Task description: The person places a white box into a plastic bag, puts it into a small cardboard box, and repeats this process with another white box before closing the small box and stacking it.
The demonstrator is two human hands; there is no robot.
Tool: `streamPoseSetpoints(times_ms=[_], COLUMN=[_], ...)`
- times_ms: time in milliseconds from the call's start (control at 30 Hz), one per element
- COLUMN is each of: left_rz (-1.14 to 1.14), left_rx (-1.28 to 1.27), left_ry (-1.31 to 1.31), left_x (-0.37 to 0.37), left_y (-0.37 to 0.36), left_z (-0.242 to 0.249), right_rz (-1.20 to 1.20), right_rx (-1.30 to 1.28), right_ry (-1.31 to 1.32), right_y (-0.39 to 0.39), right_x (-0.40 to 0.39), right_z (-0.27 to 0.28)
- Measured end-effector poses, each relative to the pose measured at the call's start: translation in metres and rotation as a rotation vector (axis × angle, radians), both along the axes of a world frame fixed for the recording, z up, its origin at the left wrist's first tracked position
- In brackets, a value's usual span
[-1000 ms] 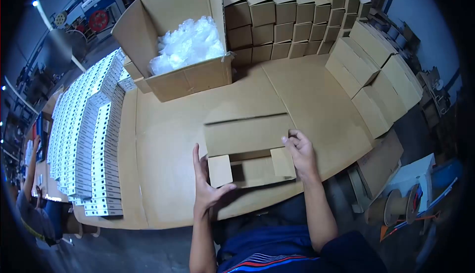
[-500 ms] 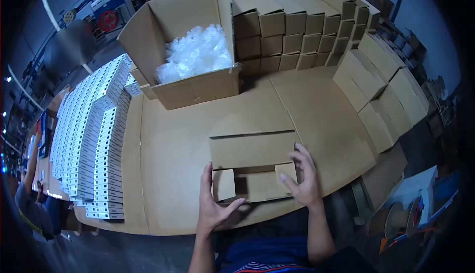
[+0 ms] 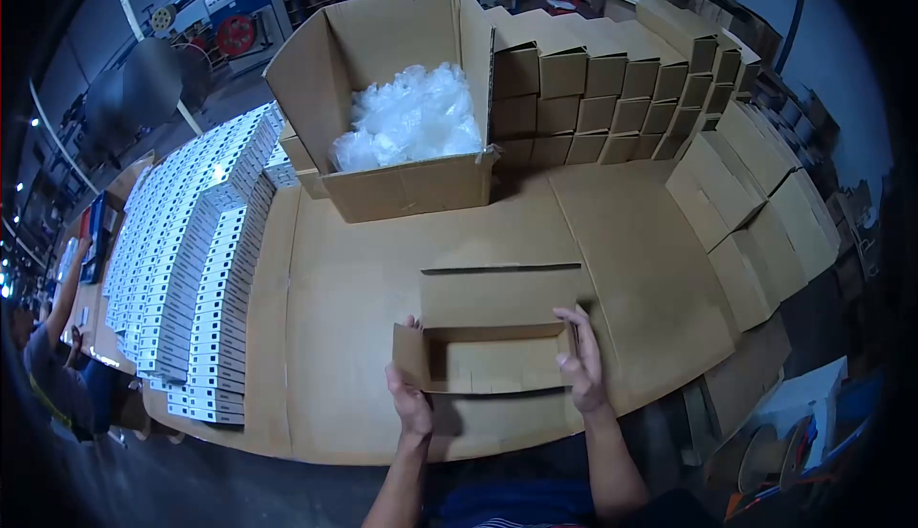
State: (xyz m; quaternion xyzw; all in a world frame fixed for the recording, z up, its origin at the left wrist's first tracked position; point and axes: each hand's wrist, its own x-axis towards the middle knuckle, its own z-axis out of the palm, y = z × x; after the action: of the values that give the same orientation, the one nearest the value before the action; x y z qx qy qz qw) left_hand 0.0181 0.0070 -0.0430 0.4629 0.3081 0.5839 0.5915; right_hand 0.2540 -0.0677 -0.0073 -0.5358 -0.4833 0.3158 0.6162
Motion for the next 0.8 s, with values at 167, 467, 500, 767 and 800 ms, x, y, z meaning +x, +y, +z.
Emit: streamPoseSetpoints(times_ms=[167, 467, 500, 767, 800], left_rz=[0.088, 0.240, 0.256, 0.366, 0.405], left_rx=[0.025, 0.152, 0.142, -0.040, -0.072], left_ry=[0.033, 0.202, 0.199, 0.152, 0.168], left_x=[0.016, 0.049, 0.050, 0.048, 0.048], left_y=[0.061, 0.225, 0.223, 0.238, 0.237], left_z=[-0.014, -0.032, -0.012, -0.021, -0.017], right_rz=[-0.002, 0.057, 0.036, -0.082, -0.118], right_rx=[0.053, 0.120, 0.113, 0.181, 0.185], right_ry=[-0.034, -0.016, 0.008, 0.358, 0.320], right_y=[0.071, 0.237, 0.240, 0.271, 0.271], right_x=[0.012, 0.047, 0.044, 0.064, 0.067], right_z=[-0.004, -0.026, -0.017, -0.041, -0.041])
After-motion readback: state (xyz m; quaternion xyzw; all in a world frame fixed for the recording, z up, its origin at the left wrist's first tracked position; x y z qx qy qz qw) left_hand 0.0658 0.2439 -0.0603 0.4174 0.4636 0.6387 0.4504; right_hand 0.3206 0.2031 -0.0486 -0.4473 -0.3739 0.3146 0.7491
